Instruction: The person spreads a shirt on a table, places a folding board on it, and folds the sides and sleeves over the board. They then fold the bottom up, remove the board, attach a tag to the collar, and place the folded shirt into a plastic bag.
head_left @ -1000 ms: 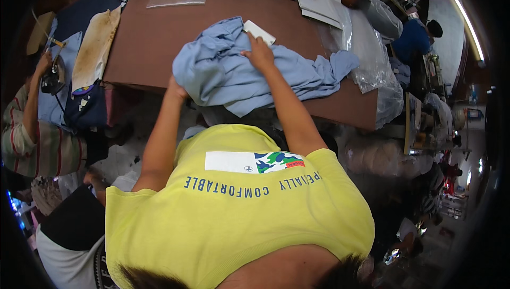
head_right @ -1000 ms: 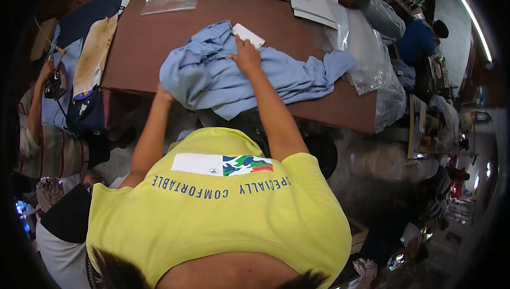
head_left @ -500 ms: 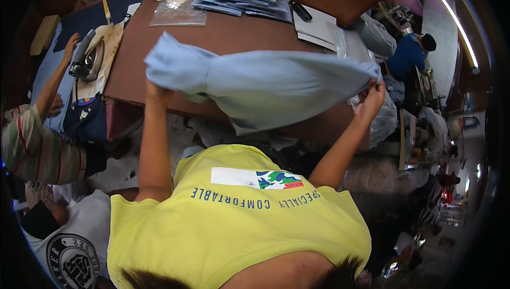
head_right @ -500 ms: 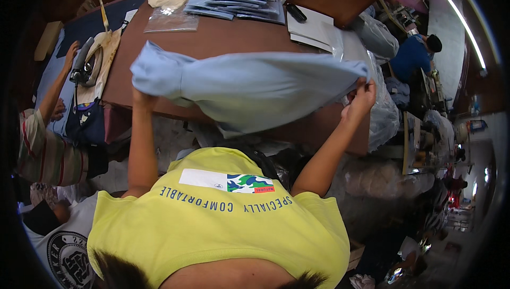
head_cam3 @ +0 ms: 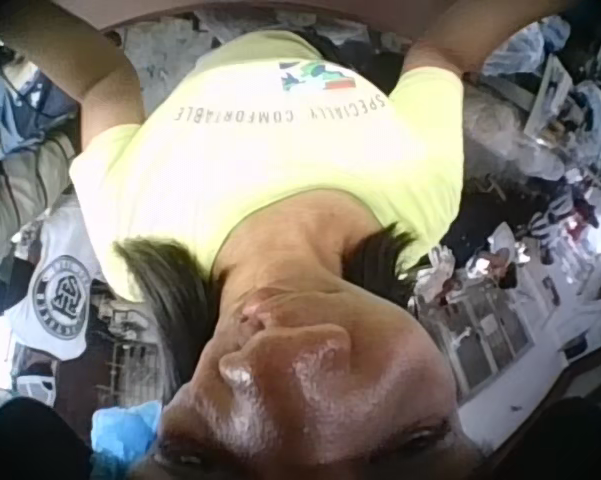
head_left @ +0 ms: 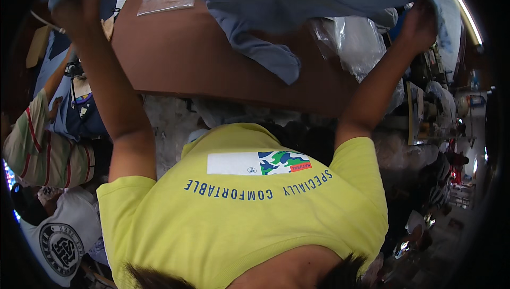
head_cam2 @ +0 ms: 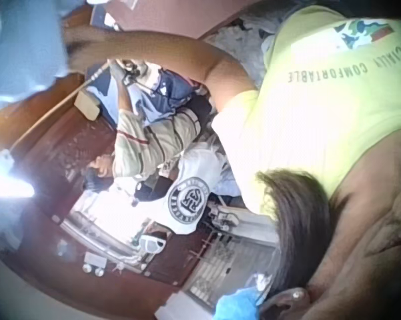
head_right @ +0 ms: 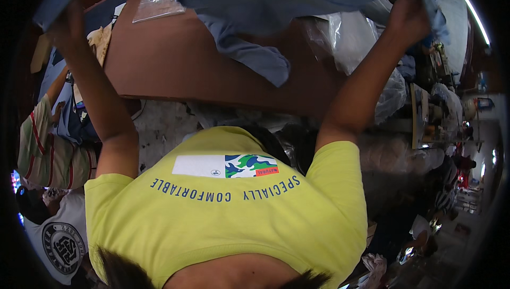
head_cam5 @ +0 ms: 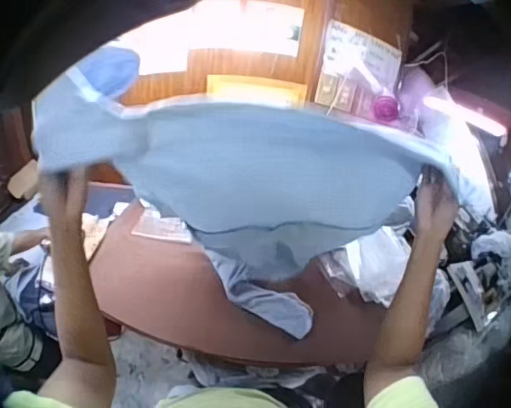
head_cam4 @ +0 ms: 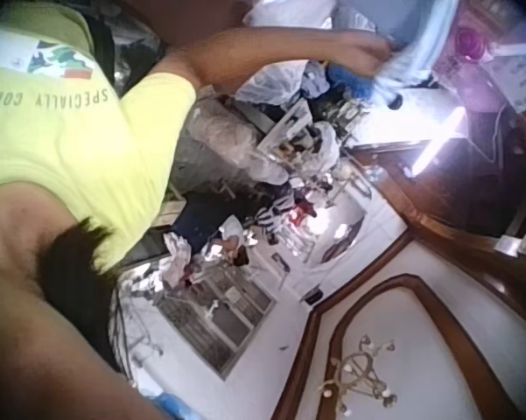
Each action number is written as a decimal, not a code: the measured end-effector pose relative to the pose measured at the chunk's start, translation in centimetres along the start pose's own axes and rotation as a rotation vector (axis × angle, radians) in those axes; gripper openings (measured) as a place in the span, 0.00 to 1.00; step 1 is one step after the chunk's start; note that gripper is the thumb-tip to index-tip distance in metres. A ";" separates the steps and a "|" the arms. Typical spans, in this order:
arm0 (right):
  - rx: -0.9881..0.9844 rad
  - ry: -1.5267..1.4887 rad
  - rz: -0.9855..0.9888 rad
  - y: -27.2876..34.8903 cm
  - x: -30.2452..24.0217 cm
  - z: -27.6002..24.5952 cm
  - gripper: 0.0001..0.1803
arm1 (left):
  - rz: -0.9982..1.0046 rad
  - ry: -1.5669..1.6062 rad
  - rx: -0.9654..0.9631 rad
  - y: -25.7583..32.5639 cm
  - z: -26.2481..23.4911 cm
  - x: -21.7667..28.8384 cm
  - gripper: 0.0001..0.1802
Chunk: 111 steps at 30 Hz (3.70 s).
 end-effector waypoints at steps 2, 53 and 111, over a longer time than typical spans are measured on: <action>0.051 0.229 0.056 4.5 -2.3 -5.3 0.23 | 0.227 -0.604 0.474 7.5 -4.4 2.8 0.25; -0.159 2.310 0.937 34.0 8.8 -22.6 0.30 | -2.264 -0.777 -0.564 33.4 -10.7 -38.6 0.30; -0.192 2.295 0.970 37.1 1.6 -23.5 0.24 | -0.831 -2.302 -0.043 17.1 -31.6 -21.3 0.28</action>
Point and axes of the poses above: each hand's wrist, its own y-axis away from the middle knuckle, its own z-axis out of the palm, x = y × z, the point moved 10 cm from there along -y, towards the middle knuckle, and after that the axes turned 13 degrees about -y, right-handed, at the moved point
